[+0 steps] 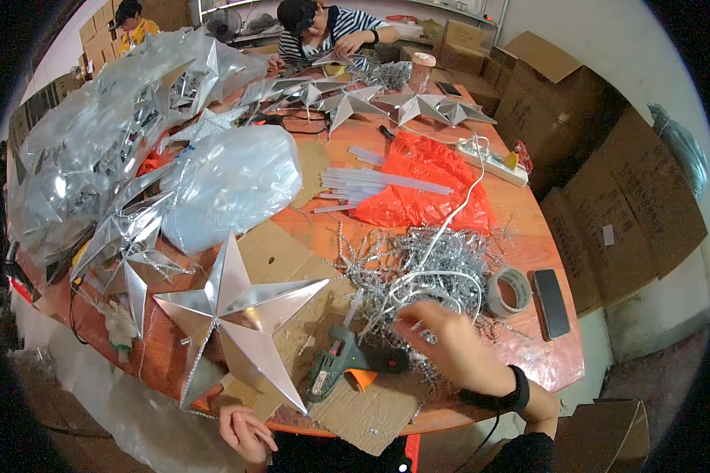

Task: Assembling and decorating large silver star holiday decorations using a glue gun and silver trim.

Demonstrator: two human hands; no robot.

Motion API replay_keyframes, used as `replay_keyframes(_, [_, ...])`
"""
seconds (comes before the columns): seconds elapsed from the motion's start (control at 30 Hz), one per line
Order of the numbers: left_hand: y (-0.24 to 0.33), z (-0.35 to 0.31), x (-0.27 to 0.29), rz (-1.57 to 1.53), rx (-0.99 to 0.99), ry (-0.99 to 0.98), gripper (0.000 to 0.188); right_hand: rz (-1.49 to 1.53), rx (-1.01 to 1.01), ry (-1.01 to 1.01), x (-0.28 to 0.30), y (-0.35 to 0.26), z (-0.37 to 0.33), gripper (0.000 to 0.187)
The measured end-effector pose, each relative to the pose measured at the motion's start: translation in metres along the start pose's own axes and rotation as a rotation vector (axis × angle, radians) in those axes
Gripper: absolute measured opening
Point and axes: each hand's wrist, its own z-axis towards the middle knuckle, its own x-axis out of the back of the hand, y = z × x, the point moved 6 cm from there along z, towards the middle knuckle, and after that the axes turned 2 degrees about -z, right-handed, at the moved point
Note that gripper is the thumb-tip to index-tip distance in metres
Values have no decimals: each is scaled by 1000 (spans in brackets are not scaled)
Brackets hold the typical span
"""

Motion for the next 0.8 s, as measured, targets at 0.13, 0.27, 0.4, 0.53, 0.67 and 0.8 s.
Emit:
replay_keyframes(0.13, [12,0,-5,23,24,-59,26,-188,-82,218,43,27,10,11])
replay_keyframes(0.27, [10,-2,0,34,31,-64,26,-249,-93,192,57,61,29,12])
replay_keyframes(0.4, [10,-2,-2,-30,60,-80,25,-366,-70,114,52,75,39,16])
replay_keyframes(0.53, [9,-2,-3,-32,36,-106,23,-499,-49,103,40,90,46,17])
replay_keyframes(0.67, [9,-1,-3,-30,49,-118,23,-537,-36,147,37,92,49,13])
replay_keyframes(0.8, [8,-2,-4,-52,53,-119,22,-472,-88,278,56,83,46,11])
